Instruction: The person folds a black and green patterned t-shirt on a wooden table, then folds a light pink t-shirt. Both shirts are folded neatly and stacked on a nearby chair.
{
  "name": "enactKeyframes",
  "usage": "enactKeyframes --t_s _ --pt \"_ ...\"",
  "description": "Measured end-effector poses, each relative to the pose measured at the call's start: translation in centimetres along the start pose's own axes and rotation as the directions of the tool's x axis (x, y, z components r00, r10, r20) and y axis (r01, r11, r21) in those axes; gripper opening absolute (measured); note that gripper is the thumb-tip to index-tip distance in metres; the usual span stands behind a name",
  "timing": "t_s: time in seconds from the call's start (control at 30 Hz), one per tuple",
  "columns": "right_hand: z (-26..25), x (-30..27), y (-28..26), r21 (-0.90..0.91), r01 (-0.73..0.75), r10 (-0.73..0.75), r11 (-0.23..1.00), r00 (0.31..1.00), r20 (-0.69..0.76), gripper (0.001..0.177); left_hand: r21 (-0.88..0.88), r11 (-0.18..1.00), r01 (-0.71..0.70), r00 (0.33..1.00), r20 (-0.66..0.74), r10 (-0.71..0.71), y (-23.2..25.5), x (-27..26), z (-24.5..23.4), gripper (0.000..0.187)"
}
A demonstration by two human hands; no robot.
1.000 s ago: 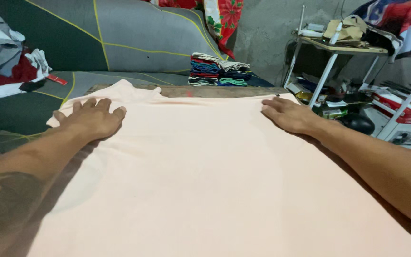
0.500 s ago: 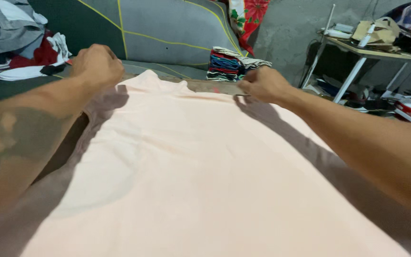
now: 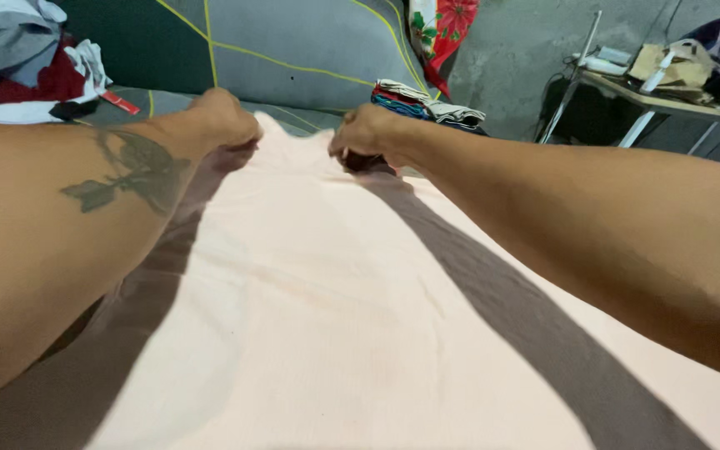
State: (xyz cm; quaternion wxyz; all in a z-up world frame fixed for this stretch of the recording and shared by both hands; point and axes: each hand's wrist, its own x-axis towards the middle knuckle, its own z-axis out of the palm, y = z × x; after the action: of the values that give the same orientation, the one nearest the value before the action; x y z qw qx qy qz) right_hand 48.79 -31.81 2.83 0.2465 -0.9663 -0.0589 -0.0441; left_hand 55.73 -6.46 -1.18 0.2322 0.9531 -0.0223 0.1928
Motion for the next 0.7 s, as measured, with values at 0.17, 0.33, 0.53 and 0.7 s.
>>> enactKeyframes --t_s 0.17,0.33,0.53,0.7 --pt "0.3 0.2 0.6 0.749 -0.204 0.074 0.63 0.976 0.203 0.018 -0.192 0.932 -0.306 0.891 -0.403 0.209 -0.5 -3.4 -0.9 0.03" --pt "1.4 -1.6 0.4 0.68 -0.23 0.268 0.696 0.962 0.05 0.028 -0.307 0.943 -0.13 0.982 -0.173 0.079 0.4 -8.3 -3.4 0.025" --pt "3.0 -2.0 0.6 0.575 0.162 0.007 0.802 0.96 -0.28 0.039 -0.036 0.917 -0.398 0.87 -0.331 0.365 0.8 -8.6 -4.6 0.022" --pt "4.9 -1.7 1.7 0.148 0.262 -0.156 0.954 0.849 -0.505 0.034 0.104 0.888 -0.448 0.834 -0.31 0.457 -0.8 -7.3 -3.5 0.02"
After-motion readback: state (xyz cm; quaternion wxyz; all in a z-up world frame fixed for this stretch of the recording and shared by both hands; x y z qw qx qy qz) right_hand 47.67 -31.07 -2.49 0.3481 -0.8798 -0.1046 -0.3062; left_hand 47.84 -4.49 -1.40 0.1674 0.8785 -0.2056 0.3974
